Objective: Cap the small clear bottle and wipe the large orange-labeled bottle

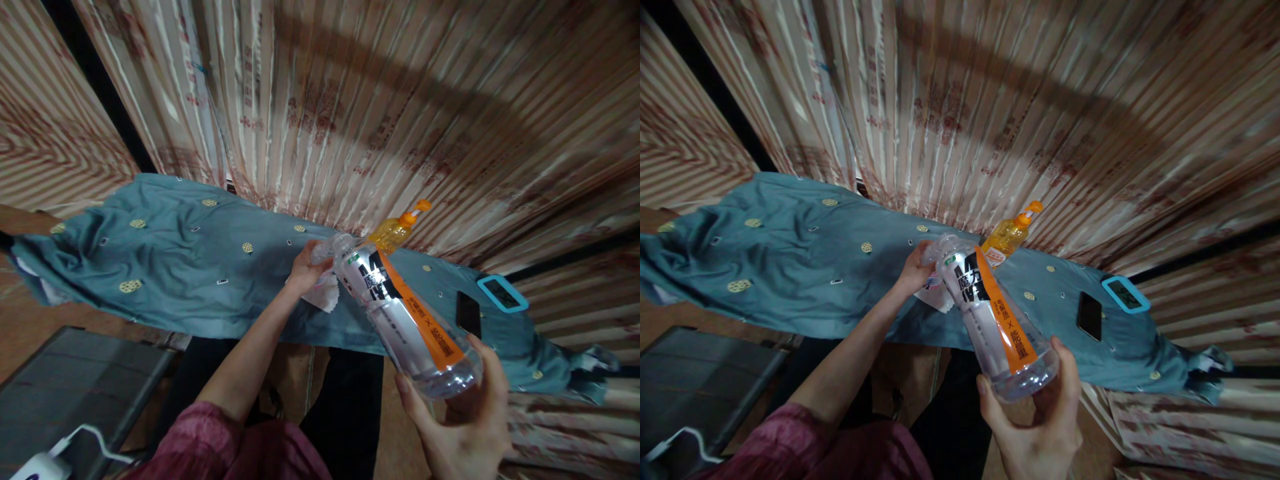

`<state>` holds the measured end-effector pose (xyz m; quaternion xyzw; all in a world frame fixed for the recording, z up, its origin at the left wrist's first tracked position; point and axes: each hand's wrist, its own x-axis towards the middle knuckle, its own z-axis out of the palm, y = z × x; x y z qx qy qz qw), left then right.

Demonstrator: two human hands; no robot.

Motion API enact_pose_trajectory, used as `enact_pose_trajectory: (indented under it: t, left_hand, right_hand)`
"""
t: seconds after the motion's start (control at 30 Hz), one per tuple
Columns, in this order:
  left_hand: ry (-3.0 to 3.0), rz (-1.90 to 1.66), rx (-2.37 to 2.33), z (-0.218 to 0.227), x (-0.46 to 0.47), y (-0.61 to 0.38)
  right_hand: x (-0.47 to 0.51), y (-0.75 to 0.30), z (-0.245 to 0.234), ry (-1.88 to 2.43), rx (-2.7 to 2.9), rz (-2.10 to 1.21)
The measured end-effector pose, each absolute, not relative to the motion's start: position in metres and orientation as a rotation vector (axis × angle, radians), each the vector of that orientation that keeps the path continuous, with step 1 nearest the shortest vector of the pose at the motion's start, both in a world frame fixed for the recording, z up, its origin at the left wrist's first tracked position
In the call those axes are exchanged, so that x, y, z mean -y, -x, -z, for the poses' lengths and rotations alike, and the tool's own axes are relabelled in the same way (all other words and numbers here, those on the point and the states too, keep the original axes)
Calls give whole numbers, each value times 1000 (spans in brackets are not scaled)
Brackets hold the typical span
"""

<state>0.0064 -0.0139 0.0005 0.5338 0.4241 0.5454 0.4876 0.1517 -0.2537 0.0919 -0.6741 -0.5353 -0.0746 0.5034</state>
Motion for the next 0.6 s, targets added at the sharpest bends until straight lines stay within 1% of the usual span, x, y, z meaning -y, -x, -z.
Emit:
enact_pose_trajectory:
  t: [0.23,0.4,0.6]
  left_hand:
    - [-1276,-1324,-1020,-3,14,-7]
    - [-1248,-1333,-995,-3,14,-8]
    - [-1303,-1324,-1024,-1,12,-6]
  right_hand:
    - [255,-150,-93,1661,1254,176]
    - [254,-146,-95,1681,1183,98]
    - [253,-147,-94,1680,1183,80]
